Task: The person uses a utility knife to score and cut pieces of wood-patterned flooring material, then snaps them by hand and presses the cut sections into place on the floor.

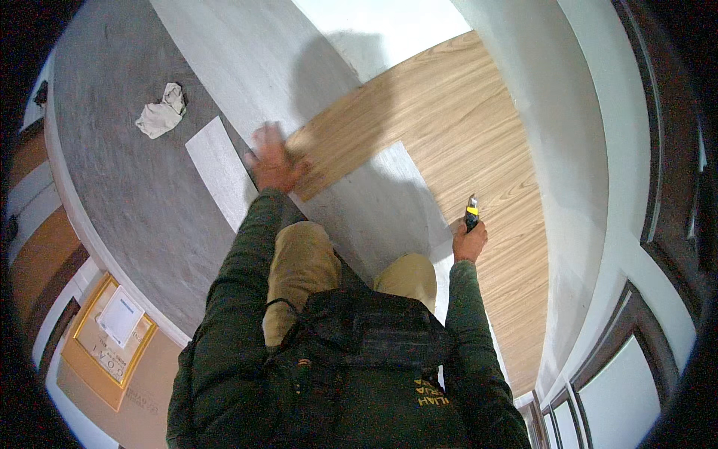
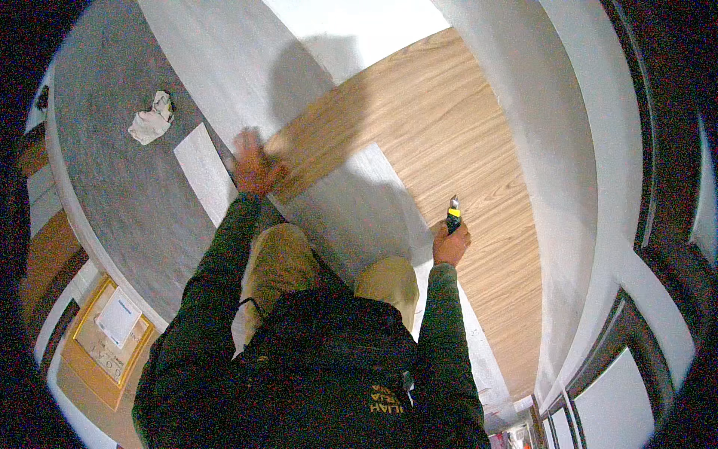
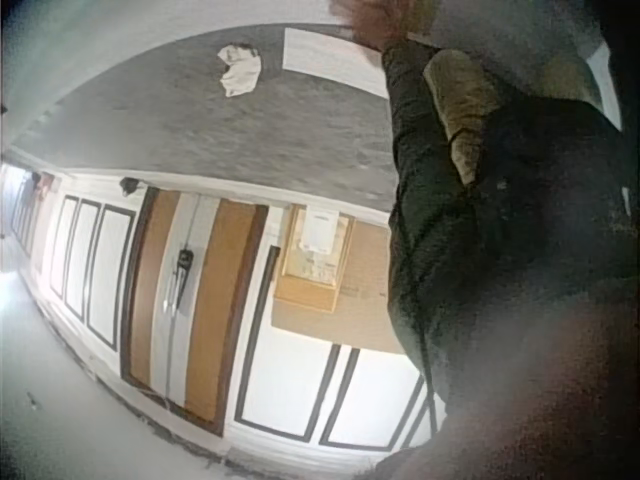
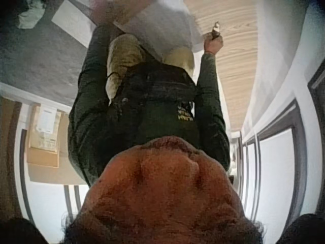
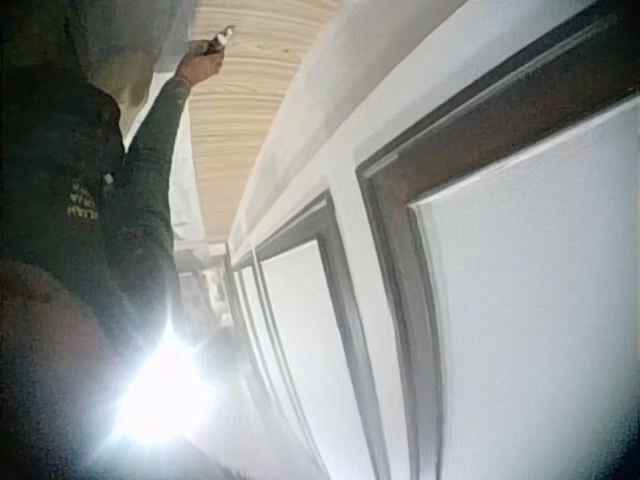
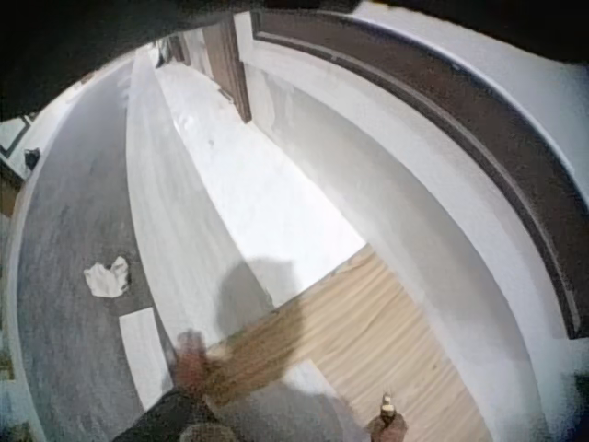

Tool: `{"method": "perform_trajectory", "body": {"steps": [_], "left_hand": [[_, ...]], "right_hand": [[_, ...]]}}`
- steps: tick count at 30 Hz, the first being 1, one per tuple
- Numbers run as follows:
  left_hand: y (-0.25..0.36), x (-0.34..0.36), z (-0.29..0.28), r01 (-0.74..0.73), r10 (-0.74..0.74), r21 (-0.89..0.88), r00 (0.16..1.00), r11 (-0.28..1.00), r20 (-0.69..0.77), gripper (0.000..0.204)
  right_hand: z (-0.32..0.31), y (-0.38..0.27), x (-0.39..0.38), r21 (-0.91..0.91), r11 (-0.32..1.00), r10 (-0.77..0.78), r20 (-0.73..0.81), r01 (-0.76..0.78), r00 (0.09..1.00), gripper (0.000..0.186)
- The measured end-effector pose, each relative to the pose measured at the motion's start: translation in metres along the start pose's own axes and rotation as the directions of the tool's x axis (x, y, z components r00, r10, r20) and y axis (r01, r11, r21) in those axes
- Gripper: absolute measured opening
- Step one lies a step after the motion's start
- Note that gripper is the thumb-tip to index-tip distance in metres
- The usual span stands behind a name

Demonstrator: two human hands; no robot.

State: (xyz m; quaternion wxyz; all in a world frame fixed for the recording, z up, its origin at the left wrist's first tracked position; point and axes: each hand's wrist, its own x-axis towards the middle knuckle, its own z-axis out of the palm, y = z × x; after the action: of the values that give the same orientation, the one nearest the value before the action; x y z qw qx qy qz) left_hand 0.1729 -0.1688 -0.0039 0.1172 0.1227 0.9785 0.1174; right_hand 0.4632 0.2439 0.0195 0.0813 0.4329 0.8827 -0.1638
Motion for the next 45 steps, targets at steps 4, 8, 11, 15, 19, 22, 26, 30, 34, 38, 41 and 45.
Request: {"method": "perform_trajectory", "body": {"steps": [4,8,11,15,19,22,26,30,34,38,41,45], "left_hand": [[0.087,0.023,-0.013,0.136,-0.198,0.230,0.940,0.964,0.277,0.120],[0.119,0.041,-0.019,0.180,-0.269,0.286,0.912,0.941,0.309,0.113],[0.128,0.051,-0.030,0.222,-0.270,0.164,0.874,0.961,0.404,0.092],[0.067,0.075,-0.018,0.269,-0.283,0.094,0.854,0.959,0.437,0.056],[0.097,0.058,-0.007,0.260,-0.117,-0.272,0.887,0.927,0.447,0.039],[0.065,0.059,-0.025,0.043,0.039,-0.376,0.977,0.926,0.207,0.034],[0.078,0.031,-0.077,-0.082,0.121,-0.417,0.990,0.905,0.068,0.031],[0.087,-0.007,-0.185,-0.154,0.231,-0.478,0.967,0.865,0.108,0.027],[0.073,-0.048,-0.266,-0.333,0.428,-0.547,0.902,0.768,0.052,0.024],[0.097,-0.102,-0.342,-0.448,0.578,-0.664,0.816,0.598,-0.030,0.021],[0.099,-0.132,-0.378,-0.438,0.640,-0.758,0.767,0.484,-0.034,0.024],[0.124,-0.169,-0.411,-0.694,0.704,-0.425,0.690,0.581,-0.167,0.027]], "right_hand": [[-0.012,-0.024,-0.018,-0.002,0.999,-0.054,-0.066,0.054,0.996,0.050],[-0.010,-0.023,-0.028,0.025,0.975,-0.220,-0.063,0.222,0.974,0.051],[-0.012,-0.026,-0.048,0.063,0.980,-0.188,-0.034,0.190,0.982,0.050],[-0.008,-0.047,-0.073,0.212,0.933,-0.301,0.008,0.292,0.954,0.045],[-0.040,-0.038,-0.078,0.208,0.931,-0.305,-0.010,0.301,0.952,0.032],[-0.071,-0.075,-0.071,0.270,0.866,-0.426,-0.042,0.421,0.904,0.032],[-0.119,-0.115,-0.054,0.294,0.794,-0.522,-0.121,0.532,0.844,0.035],[-0.189,-0.179,-0.048,0.207,0.636,-0.658,-0.358,0.744,0.662,0.044],[-0.256,-0.237,-0.064,-0.024,0.499,-0.782,-0.442,0.866,0.439,0.049],[-0.318,-0.251,-0.108,-0.212,0.404,-0.858,-0.426,0.890,0.287,0.042],[-0.358,-0.245,-0.157,-0.013,0.527,-0.815,-0.289,0.850,0.502,0.036],[-0.387,-0.227,-0.204,0.005,0.646,-0.714,-0.350,0.763,0.606,0.038]]}}
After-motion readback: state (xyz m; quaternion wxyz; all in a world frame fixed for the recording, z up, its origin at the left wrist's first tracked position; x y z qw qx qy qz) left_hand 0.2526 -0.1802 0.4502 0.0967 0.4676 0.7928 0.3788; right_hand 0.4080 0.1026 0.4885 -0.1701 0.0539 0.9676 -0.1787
